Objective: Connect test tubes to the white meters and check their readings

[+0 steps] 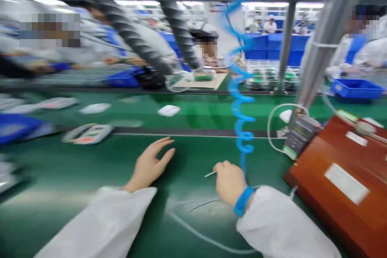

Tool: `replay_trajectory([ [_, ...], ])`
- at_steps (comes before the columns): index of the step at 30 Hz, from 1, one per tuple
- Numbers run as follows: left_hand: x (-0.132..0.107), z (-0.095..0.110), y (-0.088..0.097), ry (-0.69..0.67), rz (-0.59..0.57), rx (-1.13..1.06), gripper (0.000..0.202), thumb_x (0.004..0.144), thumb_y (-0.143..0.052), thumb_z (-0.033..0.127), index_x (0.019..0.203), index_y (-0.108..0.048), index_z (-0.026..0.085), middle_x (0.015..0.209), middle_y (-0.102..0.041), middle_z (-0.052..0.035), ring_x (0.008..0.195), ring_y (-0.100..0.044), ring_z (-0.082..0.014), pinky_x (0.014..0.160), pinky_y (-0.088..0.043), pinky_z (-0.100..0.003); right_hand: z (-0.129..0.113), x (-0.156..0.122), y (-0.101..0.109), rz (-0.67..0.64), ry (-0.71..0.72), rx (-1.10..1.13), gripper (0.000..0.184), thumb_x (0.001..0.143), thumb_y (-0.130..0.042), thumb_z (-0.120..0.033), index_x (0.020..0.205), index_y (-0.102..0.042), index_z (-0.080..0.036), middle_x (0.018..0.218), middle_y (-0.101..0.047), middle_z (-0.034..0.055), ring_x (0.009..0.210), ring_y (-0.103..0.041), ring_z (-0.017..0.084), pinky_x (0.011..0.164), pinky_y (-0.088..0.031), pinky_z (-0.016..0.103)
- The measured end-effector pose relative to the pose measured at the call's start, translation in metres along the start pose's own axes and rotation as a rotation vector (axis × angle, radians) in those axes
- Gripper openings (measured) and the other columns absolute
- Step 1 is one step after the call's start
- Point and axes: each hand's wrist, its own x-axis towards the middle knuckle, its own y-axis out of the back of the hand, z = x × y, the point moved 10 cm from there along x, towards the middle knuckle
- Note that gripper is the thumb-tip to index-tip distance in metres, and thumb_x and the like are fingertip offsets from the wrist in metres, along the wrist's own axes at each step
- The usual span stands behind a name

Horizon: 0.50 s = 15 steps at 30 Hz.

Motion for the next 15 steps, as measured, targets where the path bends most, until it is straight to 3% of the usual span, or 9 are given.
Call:
replay_trajectory([
  [4,-0.020,-0.035,0.026,0.035,-0.012,0.075,0.043,0.089,-0.045,0.048,0.112,-0.064,0.017,0.134,-0.058,-0.0128,0.118,-0.059,-0.0252,0.100,-0.050,-0.040,-0.006,-0.002,-0.005,0.008,0.025,-0.018,0.009,0.097,-0.056,-0.018,0.098,-0.064,-0.018,0.098,-0.062,0.0076,0.094,-0.062,0.024,0.080,-0.048,0.033],
  [7,-0.023,-0.074,0.050,0.120,0.038,0.148,0.046,0.087,-0.045,0.048,0.114,-0.063,0.015,0.134,-0.057,-0.0147,0.122,-0.056,-0.0278,0.102,-0.048,-0.043,-0.007,-0.005,-0.007,0.015,0.028,-0.042,0.008,0.098,-0.057,-0.021,0.094,-0.064,-0.020,0.094,-0.062,0.0049,0.091,-0.061,0.022,0.078,-0.046,0.031],
  [10,-0.019,-0.090,0.053,0.189,0.115,0.183,0.048,0.087,-0.046,0.048,0.116,-0.061,0.013,0.133,-0.057,-0.0177,0.126,-0.053,-0.0310,0.105,-0.046,-0.047,-0.009,-0.006,-0.005,0.040,0.037,-0.042,0.004,0.096,-0.059,-0.019,0.095,-0.064,-0.020,0.096,-0.062,0.0042,0.092,-0.061,0.022,0.078,-0.046,0.031],
  [12,-0.015,-0.067,0.035,0.117,0.089,0.127,0.047,0.088,-0.047,0.047,0.117,-0.061,0.013,0.132,-0.058,-0.0176,0.126,-0.054,-0.0309,0.108,-0.044,-0.048,-0.010,-0.006,-0.005,0.044,0.048,-0.031,0.005,0.093,-0.062,-0.018,0.097,-0.063,-0.020,0.098,-0.062,0.0039,0.094,-0.060,0.022,0.079,-0.046,0.032],
  [15,-0.018,0.010,0.000,-0.119,-0.026,-0.046,0.039,0.091,-0.052,0.042,0.120,-0.060,0.018,0.132,-0.060,-0.0124,0.123,-0.057,-0.0262,0.107,-0.047,-0.043,-0.010,-0.007,-0.005,0.060,0.036,-0.005,0.008,0.091,-0.064,-0.018,0.098,-0.063,-0.021,0.098,-0.062,0.0036,0.094,-0.060,0.023,0.080,-0.046,0.033],
])
